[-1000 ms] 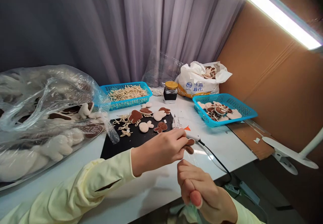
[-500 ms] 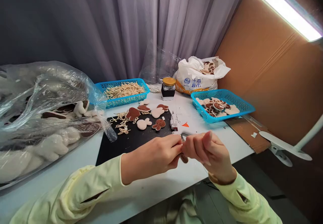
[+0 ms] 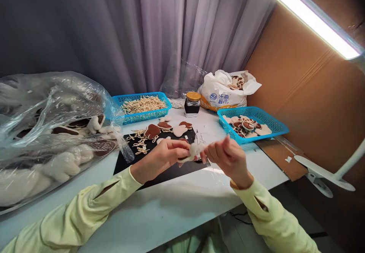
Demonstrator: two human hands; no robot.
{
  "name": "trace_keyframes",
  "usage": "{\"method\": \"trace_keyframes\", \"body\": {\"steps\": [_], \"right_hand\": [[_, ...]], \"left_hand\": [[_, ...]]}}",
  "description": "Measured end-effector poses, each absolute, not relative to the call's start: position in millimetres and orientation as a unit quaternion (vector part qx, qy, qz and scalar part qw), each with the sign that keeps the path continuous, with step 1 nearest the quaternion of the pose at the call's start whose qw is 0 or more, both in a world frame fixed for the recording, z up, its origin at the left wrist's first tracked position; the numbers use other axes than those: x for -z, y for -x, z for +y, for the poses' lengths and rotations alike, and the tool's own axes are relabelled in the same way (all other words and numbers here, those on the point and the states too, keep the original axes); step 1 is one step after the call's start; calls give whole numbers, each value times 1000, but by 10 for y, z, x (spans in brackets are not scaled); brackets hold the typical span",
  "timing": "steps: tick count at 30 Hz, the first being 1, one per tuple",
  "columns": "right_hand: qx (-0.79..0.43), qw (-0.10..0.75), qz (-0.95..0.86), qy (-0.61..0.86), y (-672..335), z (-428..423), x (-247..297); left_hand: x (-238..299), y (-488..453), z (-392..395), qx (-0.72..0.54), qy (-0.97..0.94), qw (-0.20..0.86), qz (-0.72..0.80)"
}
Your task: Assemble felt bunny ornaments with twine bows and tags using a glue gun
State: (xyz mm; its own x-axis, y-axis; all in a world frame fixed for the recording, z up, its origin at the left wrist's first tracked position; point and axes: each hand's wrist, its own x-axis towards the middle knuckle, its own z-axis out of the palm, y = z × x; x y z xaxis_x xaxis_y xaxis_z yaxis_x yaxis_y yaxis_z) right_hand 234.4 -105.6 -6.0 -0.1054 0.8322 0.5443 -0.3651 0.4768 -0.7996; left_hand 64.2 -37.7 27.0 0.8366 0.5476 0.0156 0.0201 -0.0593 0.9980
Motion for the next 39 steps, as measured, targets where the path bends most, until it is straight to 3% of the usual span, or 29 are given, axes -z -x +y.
{"method": "trace_keyframes", "body": {"steps": [2, 5, 6, 8, 13, 16, 22, 27, 30, 32, 36, 39], "right_hand": [[-359, 599, -686, 205, -2263, -1290, 26], [-232, 420, -837, 263, -2102, -1528, -126], [-213, 395, -851, 273, -2059, -1537, -186], [-232, 419, -826, 298, -2025, -1439, -276], [-470, 513, -620, 364, -2232, -894, -151], [-516, 534, -589, 320, -2410, -779, 64], [-473, 539, -636, 285, -2593, -1206, 280], [-274, 425, -793, 340, -2372, -1623, 134], [-155, 333, -868, 333, -2191, -1688, -28], [-139, 328, -879, 317, -2135, -1592, -114], [-312, 415, -778, 353, -2220, -1159, -117], [-440, 432, -680, 397, -2370, -902, 17]], "left_hand": [[-238, -662, -382, -197, -657, 690, 231], [-188, -695, -461, -189, -702, 644, 238], [-172, -701, -495, -194, -731, 613, 230], [-150, -704, -557, -216, -786, 538, 212], [-168, -678, -609, -251, -858, 412, 177], [-202, -661, -559, -229, -825, 478, 195], [-151, -652, -388, -146, -621, 741, 210], [-83, -664, -375, -159, -500, 829, 193], [-57, -688, -434, -142, -578, 770, 230], [-35, -705, -486, -139, -659, 695, 251], [-26, -711, -579, -192, -753, 588, 225], [-85, -687, -576, -224, -799, 518, 208]]}}
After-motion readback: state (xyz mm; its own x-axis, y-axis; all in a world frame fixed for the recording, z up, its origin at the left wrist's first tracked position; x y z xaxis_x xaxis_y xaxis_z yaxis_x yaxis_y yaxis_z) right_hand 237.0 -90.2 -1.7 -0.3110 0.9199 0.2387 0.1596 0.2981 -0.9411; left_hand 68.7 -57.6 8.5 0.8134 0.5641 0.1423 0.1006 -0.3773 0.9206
